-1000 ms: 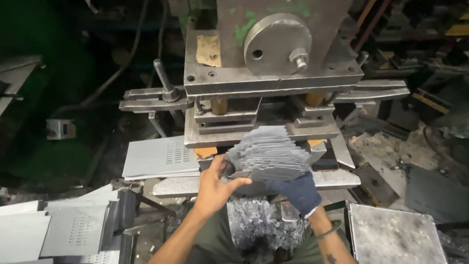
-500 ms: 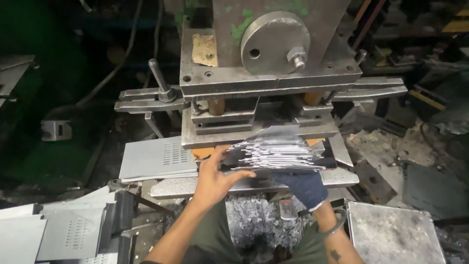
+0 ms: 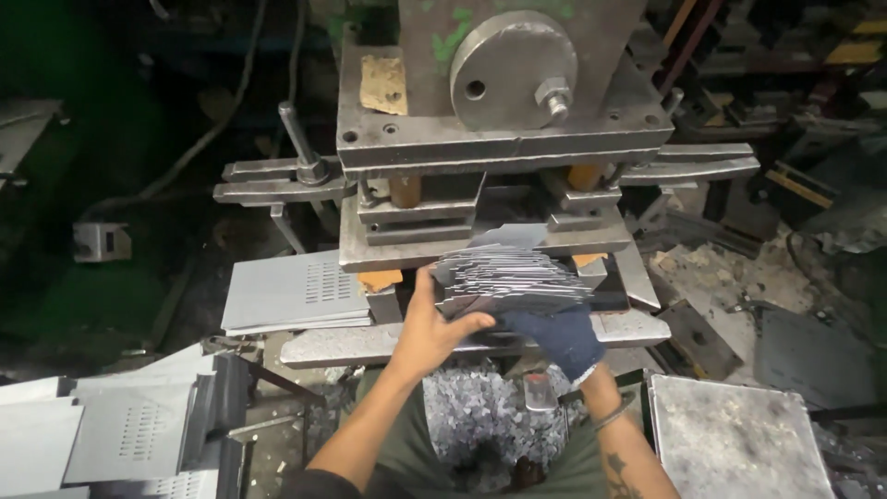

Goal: Operating a stamping machine to process and stack perforated metal sheets in a factory setting.

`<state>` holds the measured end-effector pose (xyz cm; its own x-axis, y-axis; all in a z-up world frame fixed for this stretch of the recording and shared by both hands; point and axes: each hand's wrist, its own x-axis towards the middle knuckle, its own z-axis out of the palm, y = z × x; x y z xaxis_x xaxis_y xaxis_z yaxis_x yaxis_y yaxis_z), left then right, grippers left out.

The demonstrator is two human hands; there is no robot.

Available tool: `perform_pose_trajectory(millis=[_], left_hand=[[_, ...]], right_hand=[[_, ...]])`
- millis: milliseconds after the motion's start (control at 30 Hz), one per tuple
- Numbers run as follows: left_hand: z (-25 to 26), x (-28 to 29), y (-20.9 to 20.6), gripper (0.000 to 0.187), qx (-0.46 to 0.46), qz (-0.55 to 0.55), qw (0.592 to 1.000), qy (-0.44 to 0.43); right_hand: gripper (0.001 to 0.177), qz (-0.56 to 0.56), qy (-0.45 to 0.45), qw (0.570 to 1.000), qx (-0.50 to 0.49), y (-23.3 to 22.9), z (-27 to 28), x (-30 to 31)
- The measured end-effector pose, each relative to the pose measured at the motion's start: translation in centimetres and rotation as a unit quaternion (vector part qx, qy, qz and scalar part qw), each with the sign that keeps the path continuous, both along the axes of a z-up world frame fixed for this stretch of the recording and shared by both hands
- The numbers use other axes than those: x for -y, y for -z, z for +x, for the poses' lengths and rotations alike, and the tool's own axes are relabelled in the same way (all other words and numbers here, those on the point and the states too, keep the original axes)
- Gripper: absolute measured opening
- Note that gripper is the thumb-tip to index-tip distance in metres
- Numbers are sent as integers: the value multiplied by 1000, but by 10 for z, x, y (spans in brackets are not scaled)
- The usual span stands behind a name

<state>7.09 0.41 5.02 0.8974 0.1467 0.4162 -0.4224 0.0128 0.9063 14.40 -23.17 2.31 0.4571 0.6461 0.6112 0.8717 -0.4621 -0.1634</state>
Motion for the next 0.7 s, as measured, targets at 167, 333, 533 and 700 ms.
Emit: perform_pose_trajectory(millis=[167, 333, 533, 700], left_hand=[[9, 15, 11, 87, -94, -135, 984, 73], [22, 7, 43, 90, -70, -69, 995, 22], [34, 8, 44, 98, -83, -51, 992, 83], [32, 23, 34, 114, -75, -109, 986, 99]], right_hand=[[31, 195, 22, 914, -354, -21, -8, -13], [37, -66, 20, 997, 47, -4, 3, -3], [30, -24, -49, 998, -21, 22, 19, 7], [20, 222, 47, 909, -351, 21, -1, -15]])
